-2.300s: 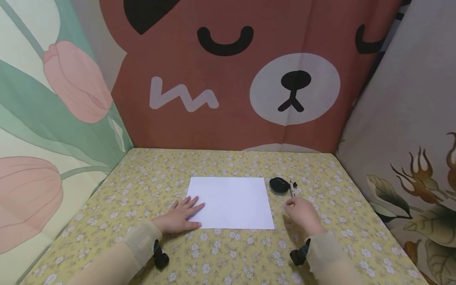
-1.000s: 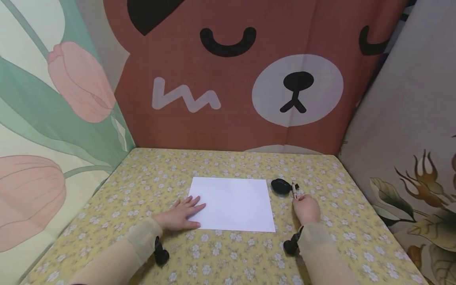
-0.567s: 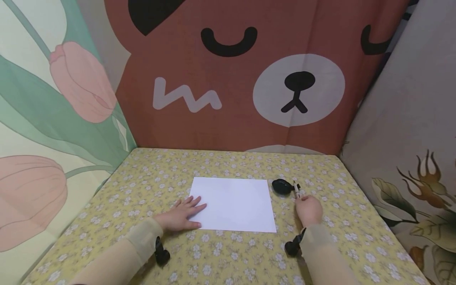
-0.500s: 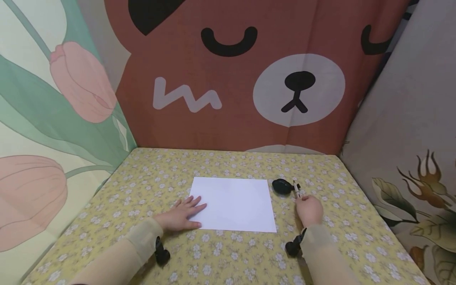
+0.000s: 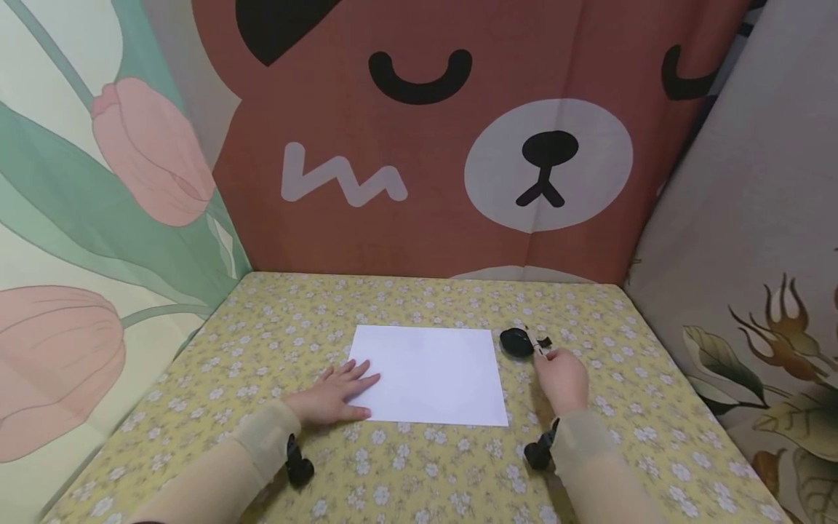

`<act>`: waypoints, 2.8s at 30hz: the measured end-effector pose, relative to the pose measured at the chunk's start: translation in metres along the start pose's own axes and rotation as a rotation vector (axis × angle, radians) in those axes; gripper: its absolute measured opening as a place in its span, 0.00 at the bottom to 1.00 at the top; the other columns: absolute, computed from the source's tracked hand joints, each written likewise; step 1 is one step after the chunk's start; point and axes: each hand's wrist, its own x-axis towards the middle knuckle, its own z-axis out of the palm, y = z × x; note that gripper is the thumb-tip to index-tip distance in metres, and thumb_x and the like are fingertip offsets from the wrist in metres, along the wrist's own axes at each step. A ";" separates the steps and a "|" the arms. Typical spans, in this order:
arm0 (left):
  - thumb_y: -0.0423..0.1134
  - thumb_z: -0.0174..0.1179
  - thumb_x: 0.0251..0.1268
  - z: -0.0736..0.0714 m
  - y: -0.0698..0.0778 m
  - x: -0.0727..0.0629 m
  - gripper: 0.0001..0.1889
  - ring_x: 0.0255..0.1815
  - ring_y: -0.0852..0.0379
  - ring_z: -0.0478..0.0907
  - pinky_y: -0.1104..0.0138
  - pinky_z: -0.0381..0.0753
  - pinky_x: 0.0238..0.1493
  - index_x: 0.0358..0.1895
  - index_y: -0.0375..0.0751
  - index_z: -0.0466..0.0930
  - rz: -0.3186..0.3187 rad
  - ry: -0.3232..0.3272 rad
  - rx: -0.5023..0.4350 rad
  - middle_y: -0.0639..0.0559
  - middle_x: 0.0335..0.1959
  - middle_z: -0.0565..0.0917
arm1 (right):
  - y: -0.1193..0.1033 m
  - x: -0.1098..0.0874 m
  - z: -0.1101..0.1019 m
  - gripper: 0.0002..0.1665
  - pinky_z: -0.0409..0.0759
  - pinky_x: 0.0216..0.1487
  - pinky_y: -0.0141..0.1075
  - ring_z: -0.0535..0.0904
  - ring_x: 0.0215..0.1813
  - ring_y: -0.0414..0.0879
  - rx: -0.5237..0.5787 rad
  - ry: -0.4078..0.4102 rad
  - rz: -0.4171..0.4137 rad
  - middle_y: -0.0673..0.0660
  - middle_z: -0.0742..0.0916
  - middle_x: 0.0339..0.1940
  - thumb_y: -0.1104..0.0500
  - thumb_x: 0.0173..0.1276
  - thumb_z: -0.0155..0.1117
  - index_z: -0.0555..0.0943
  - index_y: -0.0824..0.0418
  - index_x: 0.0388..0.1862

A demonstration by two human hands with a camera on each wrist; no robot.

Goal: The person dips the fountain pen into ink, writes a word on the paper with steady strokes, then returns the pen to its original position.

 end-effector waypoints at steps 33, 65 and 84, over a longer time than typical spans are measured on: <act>0.65 0.50 0.66 -0.004 0.005 -0.002 0.39 0.78 0.45 0.34 0.42 0.31 0.71 0.77 0.57 0.52 0.005 -0.002 -0.013 0.50 0.79 0.43 | -0.022 0.009 0.001 0.22 0.66 0.18 0.39 0.67 0.14 0.45 -0.056 0.038 -0.120 0.56 0.81 0.15 0.52 0.71 0.56 0.84 0.71 0.36; 0.66 0.50 0.66 -0.004 0.004 -0.002 0.39 0.78 0.45 0.34 0.42 0.32 0.72 0.76 0.58 0.53 0.011 0.009 -0.008 0.51 0.79 0.43 | -0.025 0.016 0.031 0.30 0.72 0.54 0.45 0.72 0.56 0.52 0.746 0.081 0.226 0.58 0.77 0.58 0.49 0.71 0.59 0.71 0.64 0.66; 0.66 0.49 0.66 -0.004 0.003 -0.002 0.39 0.78 0.46 0.34 0.43 0.32 0.72 0.77 0.58 0.50 0.023 -0.006 -0.009 0.51 0.79 0.42 | -0.031 0.034 0.052 0.25 0.75 0.52 0.48 0.76 0.53 0.57 0.665 0.144 0.227 0.65 0.80 0.55 0.48 0.70 0.58 0.77 0.66 0.55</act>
